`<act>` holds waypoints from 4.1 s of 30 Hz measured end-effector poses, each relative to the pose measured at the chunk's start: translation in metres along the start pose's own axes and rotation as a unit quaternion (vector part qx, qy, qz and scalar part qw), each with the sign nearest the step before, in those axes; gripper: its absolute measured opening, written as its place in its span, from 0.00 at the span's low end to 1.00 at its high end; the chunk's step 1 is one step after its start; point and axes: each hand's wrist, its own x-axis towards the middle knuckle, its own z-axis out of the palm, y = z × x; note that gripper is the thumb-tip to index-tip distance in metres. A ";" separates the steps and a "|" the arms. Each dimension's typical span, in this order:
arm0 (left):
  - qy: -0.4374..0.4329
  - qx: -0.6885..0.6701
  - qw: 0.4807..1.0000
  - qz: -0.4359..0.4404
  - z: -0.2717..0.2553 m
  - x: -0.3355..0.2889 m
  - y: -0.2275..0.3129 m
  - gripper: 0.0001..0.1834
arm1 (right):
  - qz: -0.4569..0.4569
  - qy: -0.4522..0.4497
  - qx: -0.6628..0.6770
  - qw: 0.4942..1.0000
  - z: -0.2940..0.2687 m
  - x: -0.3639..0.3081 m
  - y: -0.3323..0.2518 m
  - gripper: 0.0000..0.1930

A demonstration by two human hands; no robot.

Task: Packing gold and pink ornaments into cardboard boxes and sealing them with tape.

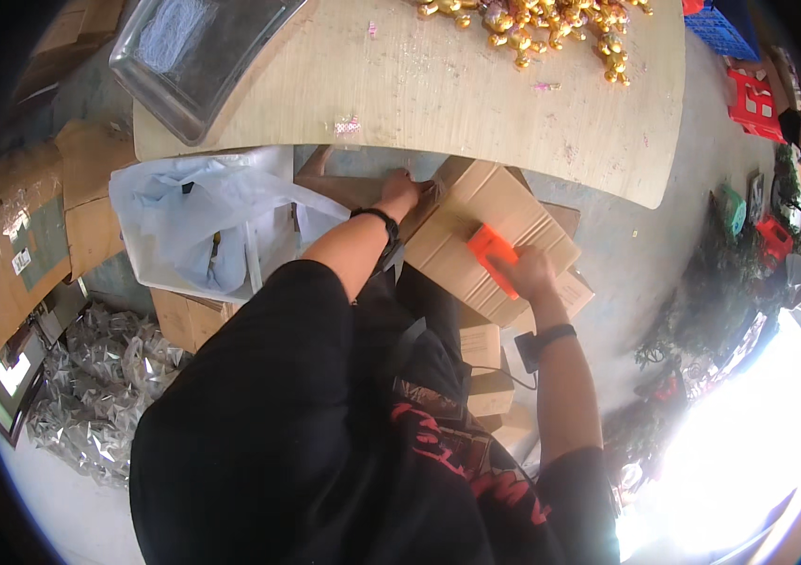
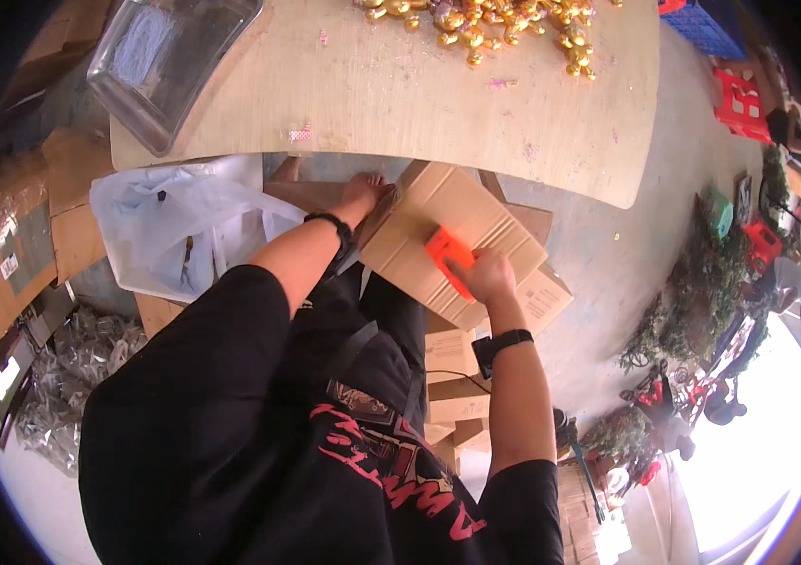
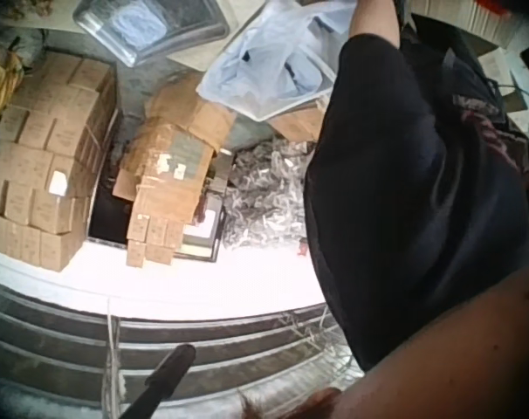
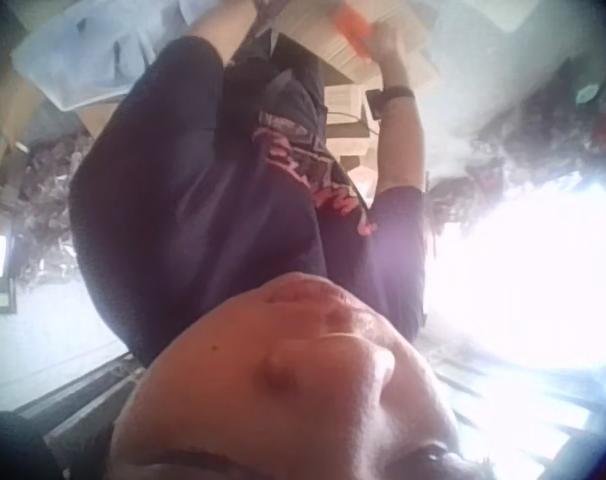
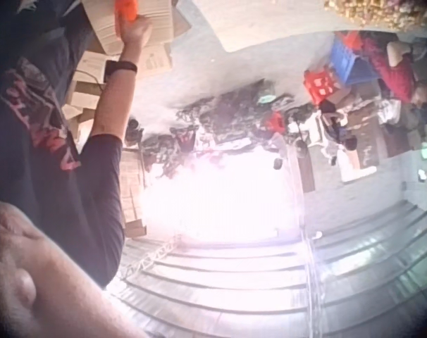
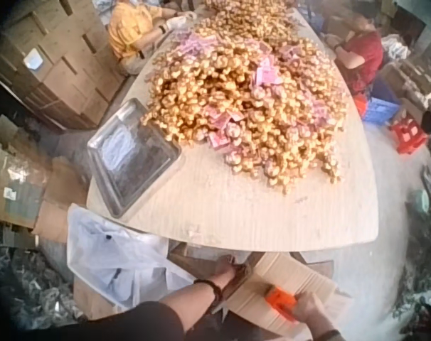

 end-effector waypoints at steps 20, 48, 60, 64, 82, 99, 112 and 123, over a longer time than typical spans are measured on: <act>0.106 0.112 0.974 0.168 0.017 -0.115 0.106 0.42 | 0.178 -0.082 0.013 0.981 0.001 -0.104 0.256 0.32; -0.375 0.048 0.887 -0.266 0.104 -0.152 0.124 0.36 | 0.053 0.228 0.545 0.805 0.108 -0.162 0.145 0.20; -0.465 0.056 0.873 -0.139 0.079 -0.203 0.127 0.13 | -0.019 0.197 0.470 0.860 0.181 -0.172 0.050 0.29; -0.412 0.193 0.890 0.006 0.098 -0.210 0.135 0.08 | -0.011 0.205 0.514 0.833 0.190 -0.184 0.053 0.29; 0.070 0.463 0.788 0.401 0.083 -0.177 0.157 0.19 | 0.231 -0.060 0.544 0.804 0.206 -0.106 0.141 0.37; -0.156 0.335 0.887 0.278 0.046 -0.097 0.146 0.39 | 0.402 0.457 0.332 0.721 0.196 -0.100 0.236 0.31; 0.074 0.297 0.905 0.295 0.105 -0.134 0.141 0.29 | 0.370 0.422 0.258 0.786 0.075 -0.040 0.260 0.32; -0.266 0.500 0.790 0.237 0.128 -0.153 0.221 0.44 | 0.346 0.274 0.821 0.362 0.347 -0.105 0.156 0.21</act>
